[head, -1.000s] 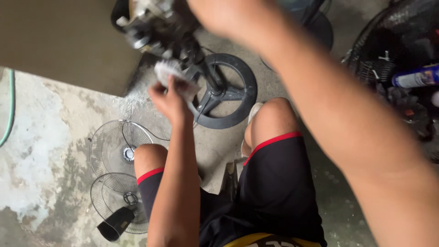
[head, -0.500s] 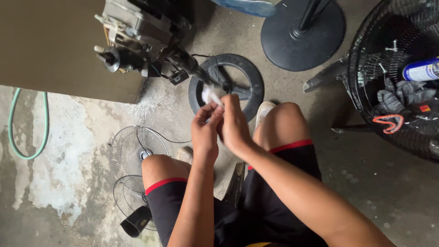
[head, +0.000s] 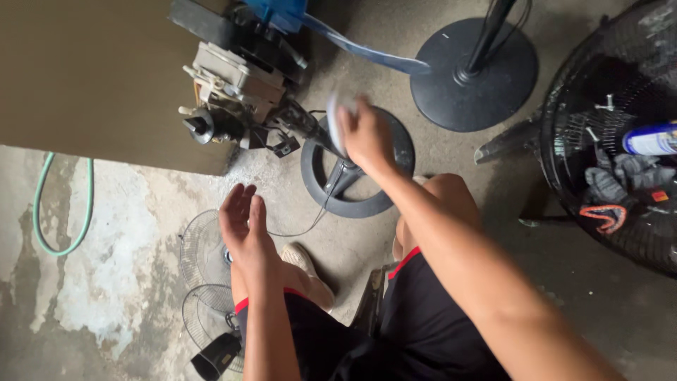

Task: The person sits on the floor and works on a disassembled standing fan motor. They clean the motor housing with a brush, then manipulate and connect internal wires by hand.

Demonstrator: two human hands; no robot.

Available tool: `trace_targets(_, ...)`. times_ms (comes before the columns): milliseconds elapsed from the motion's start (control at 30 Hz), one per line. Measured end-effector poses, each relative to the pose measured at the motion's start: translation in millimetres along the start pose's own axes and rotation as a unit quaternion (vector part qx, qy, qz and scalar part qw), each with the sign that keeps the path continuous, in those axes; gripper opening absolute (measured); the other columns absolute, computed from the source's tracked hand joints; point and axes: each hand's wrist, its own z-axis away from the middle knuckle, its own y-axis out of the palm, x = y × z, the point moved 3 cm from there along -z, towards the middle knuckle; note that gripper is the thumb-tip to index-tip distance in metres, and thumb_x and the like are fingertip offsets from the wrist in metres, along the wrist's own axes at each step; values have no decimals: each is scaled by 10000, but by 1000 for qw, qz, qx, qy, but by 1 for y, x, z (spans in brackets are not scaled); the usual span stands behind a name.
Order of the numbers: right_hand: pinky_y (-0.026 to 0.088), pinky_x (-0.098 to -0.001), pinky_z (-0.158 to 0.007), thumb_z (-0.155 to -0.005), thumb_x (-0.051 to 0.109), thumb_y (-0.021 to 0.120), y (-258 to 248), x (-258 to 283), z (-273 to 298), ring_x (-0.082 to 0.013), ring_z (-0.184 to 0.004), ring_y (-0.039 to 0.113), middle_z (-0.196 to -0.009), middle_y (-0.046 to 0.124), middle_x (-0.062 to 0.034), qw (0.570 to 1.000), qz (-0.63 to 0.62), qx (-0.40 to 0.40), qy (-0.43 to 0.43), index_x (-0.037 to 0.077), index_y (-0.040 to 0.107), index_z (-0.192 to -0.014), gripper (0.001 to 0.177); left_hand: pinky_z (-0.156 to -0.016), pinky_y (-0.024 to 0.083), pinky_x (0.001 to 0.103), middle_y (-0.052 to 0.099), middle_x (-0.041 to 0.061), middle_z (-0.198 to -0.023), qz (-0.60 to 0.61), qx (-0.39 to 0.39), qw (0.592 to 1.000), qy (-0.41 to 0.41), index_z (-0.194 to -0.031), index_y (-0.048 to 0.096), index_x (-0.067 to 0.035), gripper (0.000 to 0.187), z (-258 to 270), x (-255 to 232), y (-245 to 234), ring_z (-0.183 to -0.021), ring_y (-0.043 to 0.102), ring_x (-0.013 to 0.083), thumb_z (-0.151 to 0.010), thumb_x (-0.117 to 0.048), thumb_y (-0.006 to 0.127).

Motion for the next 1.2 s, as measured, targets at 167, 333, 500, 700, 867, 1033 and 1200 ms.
trace_targets(167, 533, -523, -724, -976, 339, 604, 11, 7, 3, -396, -875, 705, -972, 733, -172, 989, 96, 98, -61, 115, 660, -1177, 306, -1101, 461, 394, 566, 167, -1455, -42, 61, 997, -15, -1445, 473, -6, 598, -13, 16, 19, -1336, 556, 276, -889, -63, 683)
trace_targets(333, 537, -420, -664, -1003, 315, 670, -46, -37, 29, -337, -783, 715, -885, 724, -174, 999, 19, -19, -39, 46, 656, -1034, 271, -1114, 410, 402, 513, 187, -1474, -93, 100, 988, 74, -1483, 394, 18, 829, -55, 29, 74, -1363, 490, 295, -846, -200, 877)
trace_targets(500, 493, -340, -547, -970, 266, 711, -51, -77, 58, -163, -605, 626, -719, 638, -85, 982, -139, 33, 127, 30, 614, -961, 256, -884, 529, 332, 706, 107, -1032, -112, 41, 993, 2, -1173, 605, 44, 579, -98, 42, 124, -961, 649, 210, -795, -292, 886)
trace_targets(700, 509, -360, -592, -958, 246, 725, -61, -88, 37, -173, -640, 627, -745, 669, -88, 995, -68, -14, 75, 31, 627, -939, 237, -663, 519, 324, 699, 86, -824, -2, 71, 997, -9, -898, 681, 52, 288, -141, 36, 121, -725, 632, 192, -723, -127, 821)
trace_targets(867, 512, -393, -608, -951, 294, 735, -52, -104, 35, -225, -637, 649, -745, 678, -123, 998, 14, -12, 62, 29, 621, -925, 290, -681, 553, 319, 692, 74, -870, -50, 87, 995, -5, -940, 647, 14, 325, -197, 39, 71, -763, 649, 185, -688, 14, 852)
trace_targets(1033, 524, -386, -610, -955, 308, 724, -38, -92, 26, -224, -640, 679, -744, 691, -117, 997, 21, 17, 70, 40, 633, -932, 285, -737, 569, 377, 754, 171, -1072, 66, 225, 972, -24, -1161, 709, 99, 322, -250, 56, 38, -898, 711, 274, -892, 99, 533)
trace_targets(1200, 562, -395, -614, -962, 314, 670, -17, -82, 23, -255, -666, 706, -779, 715, -128, 984, -23, 76, 161, 52, 624, -958, 267, -845, 581, 335, 688, 84, -1176, 34, 278, 959, -44, -1266, 642, -4, 310, -277, 97, 16, -1025, 663, 197, -957, -19, 630)
